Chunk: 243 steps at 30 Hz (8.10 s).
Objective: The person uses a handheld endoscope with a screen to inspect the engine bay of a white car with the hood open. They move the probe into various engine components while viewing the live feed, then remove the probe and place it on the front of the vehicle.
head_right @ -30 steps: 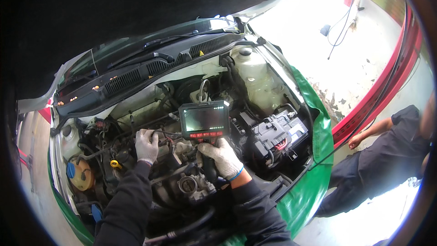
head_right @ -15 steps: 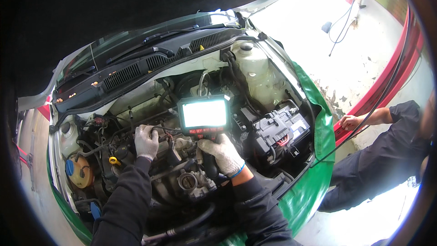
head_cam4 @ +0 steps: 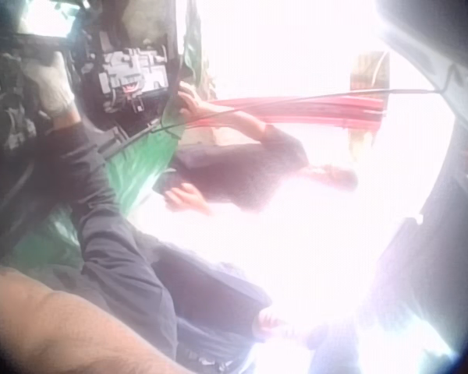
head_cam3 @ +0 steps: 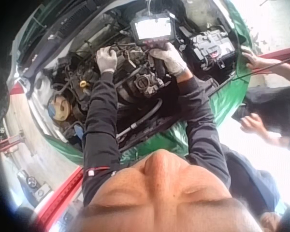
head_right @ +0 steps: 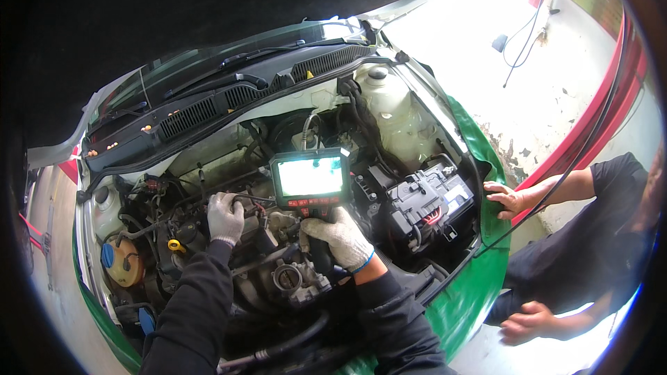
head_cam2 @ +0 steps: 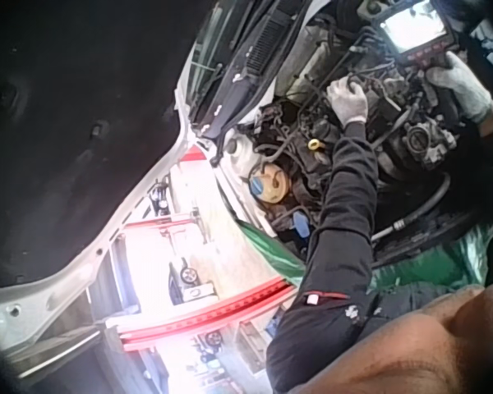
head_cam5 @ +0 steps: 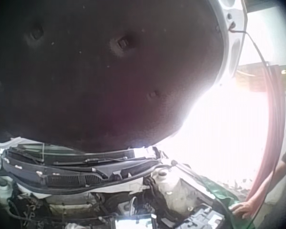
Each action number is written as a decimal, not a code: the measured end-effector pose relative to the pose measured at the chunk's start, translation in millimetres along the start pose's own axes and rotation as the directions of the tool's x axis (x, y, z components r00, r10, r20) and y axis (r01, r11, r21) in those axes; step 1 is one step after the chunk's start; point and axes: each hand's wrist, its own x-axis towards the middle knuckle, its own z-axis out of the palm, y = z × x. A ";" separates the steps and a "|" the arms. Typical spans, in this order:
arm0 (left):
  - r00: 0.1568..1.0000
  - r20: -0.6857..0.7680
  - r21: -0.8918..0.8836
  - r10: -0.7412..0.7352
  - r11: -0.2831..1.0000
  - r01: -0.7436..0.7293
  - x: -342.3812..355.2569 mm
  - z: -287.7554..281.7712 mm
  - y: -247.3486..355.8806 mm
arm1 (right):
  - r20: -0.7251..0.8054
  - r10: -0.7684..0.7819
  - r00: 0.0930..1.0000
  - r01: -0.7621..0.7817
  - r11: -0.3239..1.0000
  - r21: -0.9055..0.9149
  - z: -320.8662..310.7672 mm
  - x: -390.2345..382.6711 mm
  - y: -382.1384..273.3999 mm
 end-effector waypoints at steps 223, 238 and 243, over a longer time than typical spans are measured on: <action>0.804 0.517 -0.247 0.294 0.950 -0.189 35.1 -73.3 18.6 | 0.052 -0.007 0.999 0.002 0.996 0.091 7.1 -10.0 -5.5; 0.346 0.929 0.087 0.128 0.836 -0.542 91.1 -78.3 73.6 | 0.047 -0.036 0.998 0.032 0.996 0.087 0.9 -9.4 -11.0; 0.525 0.840 -0.018 0.135 0.975 -0.221 86.7 -72.4 54.3 | 0.068 -0.082 0.994 0.076 0.992 0.097 2.8 -11.0 -13.3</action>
